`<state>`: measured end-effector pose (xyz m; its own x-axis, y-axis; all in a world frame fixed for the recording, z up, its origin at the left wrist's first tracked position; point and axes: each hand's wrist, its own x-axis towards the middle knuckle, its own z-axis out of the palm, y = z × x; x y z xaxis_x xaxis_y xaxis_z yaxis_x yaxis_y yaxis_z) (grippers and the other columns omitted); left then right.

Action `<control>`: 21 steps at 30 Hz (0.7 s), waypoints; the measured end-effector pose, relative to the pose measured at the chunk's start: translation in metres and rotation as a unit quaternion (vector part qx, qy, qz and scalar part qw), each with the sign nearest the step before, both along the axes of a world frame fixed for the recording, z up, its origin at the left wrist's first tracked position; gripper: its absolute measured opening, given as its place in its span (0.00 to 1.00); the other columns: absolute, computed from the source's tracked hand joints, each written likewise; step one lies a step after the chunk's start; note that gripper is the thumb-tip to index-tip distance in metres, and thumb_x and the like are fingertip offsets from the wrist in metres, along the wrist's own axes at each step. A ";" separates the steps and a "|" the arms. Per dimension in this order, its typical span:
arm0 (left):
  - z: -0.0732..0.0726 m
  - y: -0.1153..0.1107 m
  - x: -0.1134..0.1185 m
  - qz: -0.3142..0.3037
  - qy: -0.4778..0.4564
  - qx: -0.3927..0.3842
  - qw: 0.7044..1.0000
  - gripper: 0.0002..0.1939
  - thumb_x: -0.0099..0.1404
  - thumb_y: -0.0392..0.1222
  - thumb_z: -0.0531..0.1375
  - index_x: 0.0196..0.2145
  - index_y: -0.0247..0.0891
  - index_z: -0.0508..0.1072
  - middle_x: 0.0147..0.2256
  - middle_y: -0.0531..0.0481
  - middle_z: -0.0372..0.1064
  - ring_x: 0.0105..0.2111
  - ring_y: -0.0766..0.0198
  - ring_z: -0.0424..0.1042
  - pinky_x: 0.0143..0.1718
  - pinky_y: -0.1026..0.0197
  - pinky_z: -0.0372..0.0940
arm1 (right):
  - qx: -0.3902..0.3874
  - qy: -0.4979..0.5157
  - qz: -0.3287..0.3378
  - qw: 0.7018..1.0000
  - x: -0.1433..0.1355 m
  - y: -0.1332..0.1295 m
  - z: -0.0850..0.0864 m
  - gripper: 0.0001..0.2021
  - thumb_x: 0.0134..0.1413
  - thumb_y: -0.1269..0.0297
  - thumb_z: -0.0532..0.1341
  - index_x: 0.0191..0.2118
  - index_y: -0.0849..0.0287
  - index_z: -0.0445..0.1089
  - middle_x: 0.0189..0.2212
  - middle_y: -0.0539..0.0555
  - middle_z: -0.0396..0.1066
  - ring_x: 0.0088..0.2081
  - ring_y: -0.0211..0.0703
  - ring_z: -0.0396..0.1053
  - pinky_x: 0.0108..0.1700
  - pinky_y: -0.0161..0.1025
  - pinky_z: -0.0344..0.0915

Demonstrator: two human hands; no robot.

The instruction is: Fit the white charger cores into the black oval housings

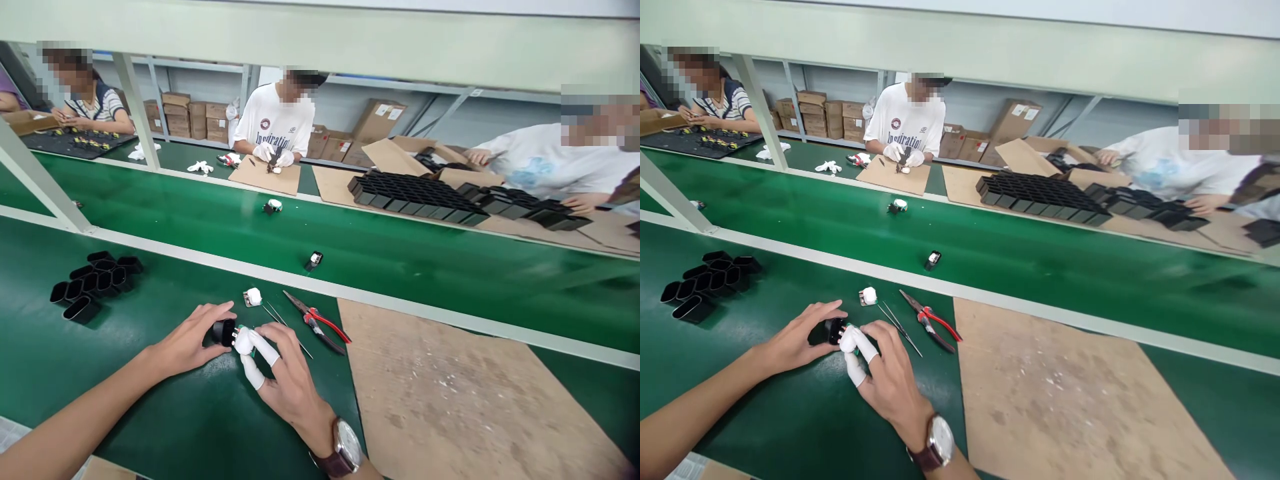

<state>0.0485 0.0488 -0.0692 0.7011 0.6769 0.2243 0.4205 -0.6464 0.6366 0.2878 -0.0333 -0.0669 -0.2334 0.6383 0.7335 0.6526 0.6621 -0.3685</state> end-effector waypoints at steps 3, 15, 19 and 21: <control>0.002 -0.002 0.002 -0.021 -0.001 0.011 1.000 0.44 0.74 0.41 0.64 0.75 0.55 0.41 0.62 0.43 0.71 0.59 0.50 0.69 0.61 0.42 0.66 | -0.004 -0.014 0.004 1.000 -0.002 0.000 -0.003 0.31 0.59 0.81 0.65 0.66 0.59 0.61 0.53 0.65 0.71 0.56 0.59 0.68 0.51 0.57 0.76; 0.003 -0.004 0.002 -0.043 0.016 0.007 0.999 0.43 0.75 0.38 0.62 0.75 0.56 0.39 0.62 0.43 0.69 0.60 0.49 0.67 0.60 0.42 0.65 | -0.036 -0.048 0.014 0.998 -0.003 0.002 -0.002 0.24 0.63 0.78 0.63 0.62 0.55 0.64 0.54 0.63 0.71 0.56 0.57 0.69 0.53 0.58 0.76; 0.002 -0.004 0.002 -0.042 0.016 0.009 0.999 0.42 0.75 0.38 0.61 0.75 0.54 0.40 0.62 0.43 0.69 0.59 0.49 0.68 0.60 0.42 0.66 | -0.040 -0.051 0.014 0.998 -0.003 0.002 0.004 0.25 0.64 0.77 0.62 0.63 0.54 0.62 0.53 0.63 0.71 0.55 0.57 0.70 0.52 0.57 0.76; 0.003 -0.004 0.003 -0.042 0.016 0.007 0.999 0.42 0.75 0.38 0.61 0.75 0.54 0.41 0.62 0.43 0.69 0.59 0.50 0.68 0.60 0.43 0.66 | -0.039 -0.050 0.015 0.998 -0.003 0.002 0.006 0.25 0.64 0.76 0.62 0.63 0.54 0.62 0.53 0.63 0.71 0.54 0.57 0.70 0.52 0.57 0.76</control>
